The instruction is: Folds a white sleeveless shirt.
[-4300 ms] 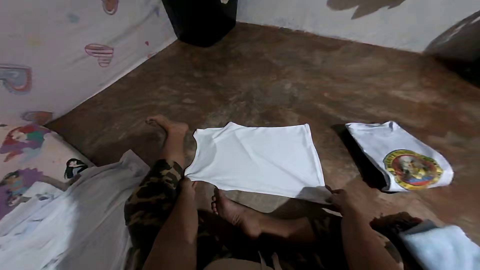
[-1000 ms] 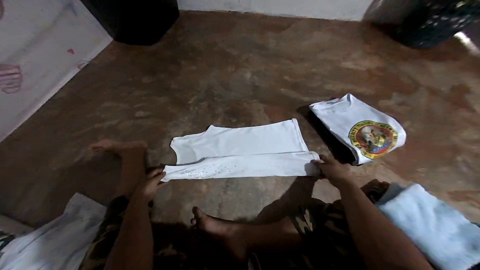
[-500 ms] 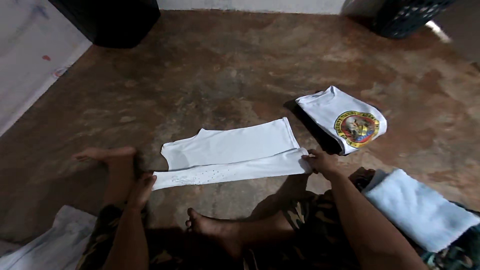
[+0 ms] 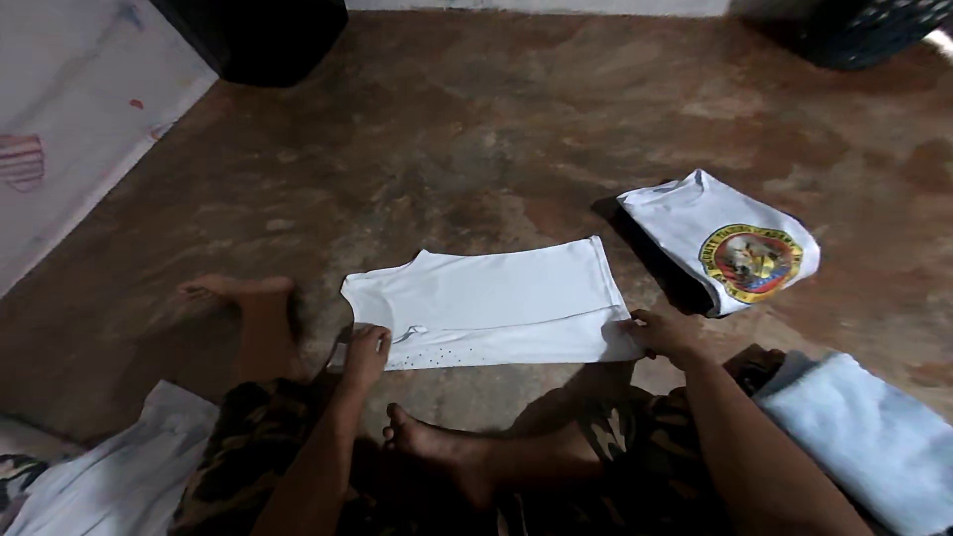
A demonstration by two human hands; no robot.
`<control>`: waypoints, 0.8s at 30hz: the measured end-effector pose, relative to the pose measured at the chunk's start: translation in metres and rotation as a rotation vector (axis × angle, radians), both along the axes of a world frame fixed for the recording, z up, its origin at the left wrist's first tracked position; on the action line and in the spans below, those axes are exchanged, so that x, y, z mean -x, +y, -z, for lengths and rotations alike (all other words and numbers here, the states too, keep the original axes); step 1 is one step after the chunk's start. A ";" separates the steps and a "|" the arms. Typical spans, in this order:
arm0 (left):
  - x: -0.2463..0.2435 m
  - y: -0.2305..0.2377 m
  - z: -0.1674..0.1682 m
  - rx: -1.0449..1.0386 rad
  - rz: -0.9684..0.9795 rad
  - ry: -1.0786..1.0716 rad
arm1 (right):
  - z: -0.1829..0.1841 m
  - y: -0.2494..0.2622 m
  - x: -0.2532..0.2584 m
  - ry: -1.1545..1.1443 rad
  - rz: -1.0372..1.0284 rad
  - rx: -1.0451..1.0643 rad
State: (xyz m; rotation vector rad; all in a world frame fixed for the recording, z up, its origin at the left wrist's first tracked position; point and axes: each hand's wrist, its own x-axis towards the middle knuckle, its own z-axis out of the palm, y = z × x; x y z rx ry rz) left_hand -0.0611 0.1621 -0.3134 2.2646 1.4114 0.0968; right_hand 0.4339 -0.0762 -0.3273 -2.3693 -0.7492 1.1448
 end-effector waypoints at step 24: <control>-0.052 -0.006 0.041 0.020 -0.112 -0.569 | -0.007 0.004 -0.004 -0.085 0.003 -0.098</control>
